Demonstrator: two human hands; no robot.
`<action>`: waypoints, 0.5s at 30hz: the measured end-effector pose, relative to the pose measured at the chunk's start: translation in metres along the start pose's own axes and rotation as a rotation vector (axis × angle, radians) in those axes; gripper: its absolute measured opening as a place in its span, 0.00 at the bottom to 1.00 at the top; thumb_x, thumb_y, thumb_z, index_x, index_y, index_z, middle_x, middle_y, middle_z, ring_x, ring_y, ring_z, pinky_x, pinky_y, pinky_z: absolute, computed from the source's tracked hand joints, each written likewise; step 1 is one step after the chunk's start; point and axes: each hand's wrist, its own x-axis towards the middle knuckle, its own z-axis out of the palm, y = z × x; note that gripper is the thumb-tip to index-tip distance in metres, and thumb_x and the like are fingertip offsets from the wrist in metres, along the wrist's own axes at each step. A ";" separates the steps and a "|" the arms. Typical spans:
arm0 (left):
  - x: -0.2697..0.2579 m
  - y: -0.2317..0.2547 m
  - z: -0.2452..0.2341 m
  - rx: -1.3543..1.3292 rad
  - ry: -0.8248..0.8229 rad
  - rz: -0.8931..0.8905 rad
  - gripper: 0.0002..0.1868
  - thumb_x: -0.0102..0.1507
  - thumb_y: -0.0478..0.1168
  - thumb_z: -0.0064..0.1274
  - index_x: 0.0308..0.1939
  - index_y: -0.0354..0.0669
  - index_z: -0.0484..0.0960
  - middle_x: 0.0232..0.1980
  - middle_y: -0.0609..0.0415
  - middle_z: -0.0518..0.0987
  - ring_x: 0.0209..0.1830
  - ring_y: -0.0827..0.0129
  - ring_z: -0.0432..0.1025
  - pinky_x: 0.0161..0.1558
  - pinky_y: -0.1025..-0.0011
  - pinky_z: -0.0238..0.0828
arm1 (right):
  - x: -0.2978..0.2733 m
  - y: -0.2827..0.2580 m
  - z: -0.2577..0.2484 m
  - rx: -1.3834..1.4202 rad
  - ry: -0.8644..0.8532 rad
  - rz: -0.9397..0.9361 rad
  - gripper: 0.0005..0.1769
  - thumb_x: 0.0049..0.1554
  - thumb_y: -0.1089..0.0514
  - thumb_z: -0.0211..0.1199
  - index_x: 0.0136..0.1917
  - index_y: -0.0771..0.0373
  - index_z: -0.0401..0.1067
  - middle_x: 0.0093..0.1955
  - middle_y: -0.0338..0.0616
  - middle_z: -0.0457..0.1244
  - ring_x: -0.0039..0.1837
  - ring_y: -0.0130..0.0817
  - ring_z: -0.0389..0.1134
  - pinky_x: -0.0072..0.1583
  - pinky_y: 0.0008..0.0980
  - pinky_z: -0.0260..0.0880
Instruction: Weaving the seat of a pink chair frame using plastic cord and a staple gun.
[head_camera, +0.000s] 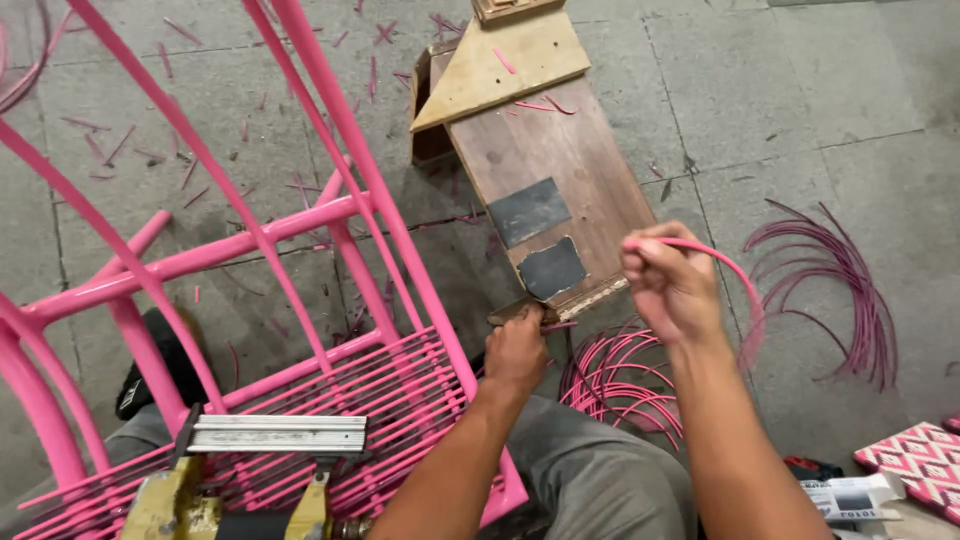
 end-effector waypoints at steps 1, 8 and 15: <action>0.001 0.000 0.000 0.017 -0.008 -0.006 0.14 0.62 0.34 0.44 0.51 0.45 0.76 0.45 0.38 0.83 0.43 0.38 0.77 0.47 0.43 0.72 | -0.011 -0.015 0.002 0.277 -0.095 0.045 0.05 0.59 0.68 0.65 0.49 0.64 0.73 0.49 0.51 0.69 0.48 0.34 0.68 0.51 0.29 0.70; 0.000 0.002 0.002 0.016 0.008 -0.005 0.12 0.62 0.37 0.47 0.49 0.45 0.77 0.43 0.38 0.83 0.43 0.38 0.78 0.47 0.44 0.72 | -0.038 -0.037 0.013 0.658 -0.317 0.065 0.09 0.60 0.69 0.67 0.53 0.66 0.72 0.51 0.51 0.68 0.49 0.31 0.64 0.50 0.25 0.67; 0.000 0.003 -0.003 0.055 -0.012 -0.014 0.13 0.63 0.38 0.49 0.52 0.43 0.76 0.42 0.36 0.83 0.42 0.38 0.78 0.46 0.44 0.73 | -0.021 -0.006 0.038 -0.121 -0.143 -0.009 0.06 0.56 0.65 0.70 0.48 0.63 0.76 0.46 0.49 0.71 0.45 0.30 0.71 0.47 0.26 0.71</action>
